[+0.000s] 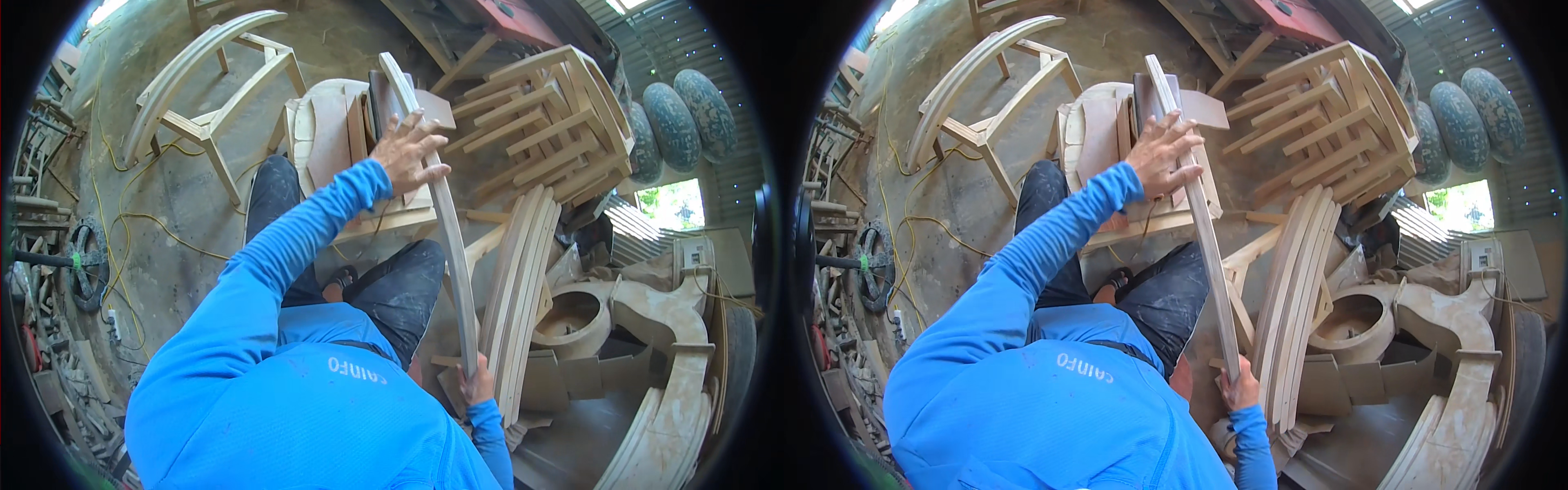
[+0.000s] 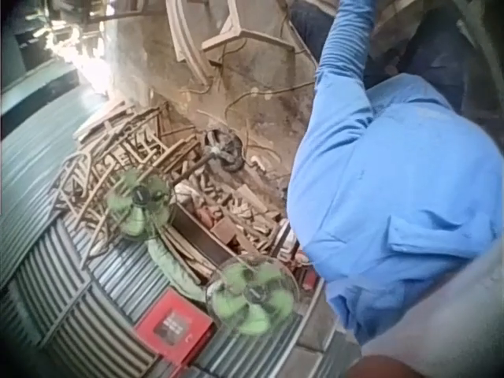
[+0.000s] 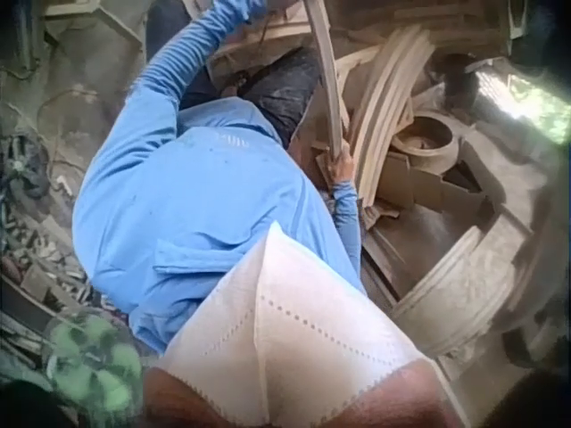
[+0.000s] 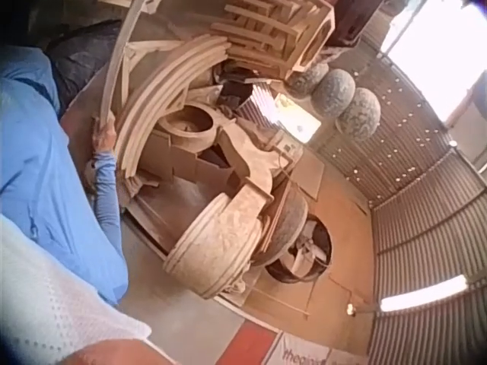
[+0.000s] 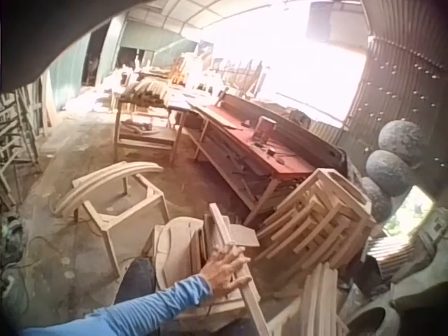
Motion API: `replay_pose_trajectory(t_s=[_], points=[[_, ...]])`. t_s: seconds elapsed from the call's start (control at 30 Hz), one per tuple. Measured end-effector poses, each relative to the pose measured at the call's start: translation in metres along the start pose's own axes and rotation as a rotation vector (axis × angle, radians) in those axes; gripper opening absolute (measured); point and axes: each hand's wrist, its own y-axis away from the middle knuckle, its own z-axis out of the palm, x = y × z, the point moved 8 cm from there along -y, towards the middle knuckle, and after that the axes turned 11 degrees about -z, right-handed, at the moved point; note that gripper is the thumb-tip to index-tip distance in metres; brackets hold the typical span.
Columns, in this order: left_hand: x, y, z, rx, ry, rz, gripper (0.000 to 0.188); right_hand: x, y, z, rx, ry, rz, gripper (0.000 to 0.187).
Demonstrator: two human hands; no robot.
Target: Sanding curved wooden furniture parts using a belt sander and handheld sandpaper.
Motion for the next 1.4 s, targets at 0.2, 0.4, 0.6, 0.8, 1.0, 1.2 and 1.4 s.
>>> replay_pose_trajectory(t_s=[0.2, 0.4, 0.6, 0.8, 1.0, 1.2, 1.4], points=[[0.069, 0.039, -0.016, 0.031, 0.177, -0.004, 0.053, -0.009, 0.076, -0.034, -0.038, -0.015, 0.17, 0.046], [0.064, 0.013, -0.022, 0.05, 0.204, -0.035, 0.052, -0.03, 0.052, -0.077, -0.04, 0.008, 0.246, 0.047], [-0.019, -0.067, -0.012, 0.0, 0.14, -0.187, 0.053, -0.056, -0.04, -0.072, -0.204, -0.099, 0.327, 0.045], [-0.129, -0.15, 0.013, -0.227, 0.044, -0.321, 0.065, -0.132, -0.202, -0.066, -0.016, -0.008, -0.116, 0.061], [-0.225, -0.187, 0.026, -0.428, -0.093, -0.564, 0.076, -0.165, -0.356, -0.01, -0.16, -0.336, 0.059, 0.068], [-0.156, -0.164, 0.022, -0.33, 0.028, -0.45, 0.077, -0.155, -0.567, 0.054, 0.029, -0.091, -0.517, 0.066], [-0.14, -0.145, 0.021, -0.399, -0.022, -0.407, 0.073, -0.167, -0.538, 0.07, 0.031, -0.397, -0.314, 0.065]])
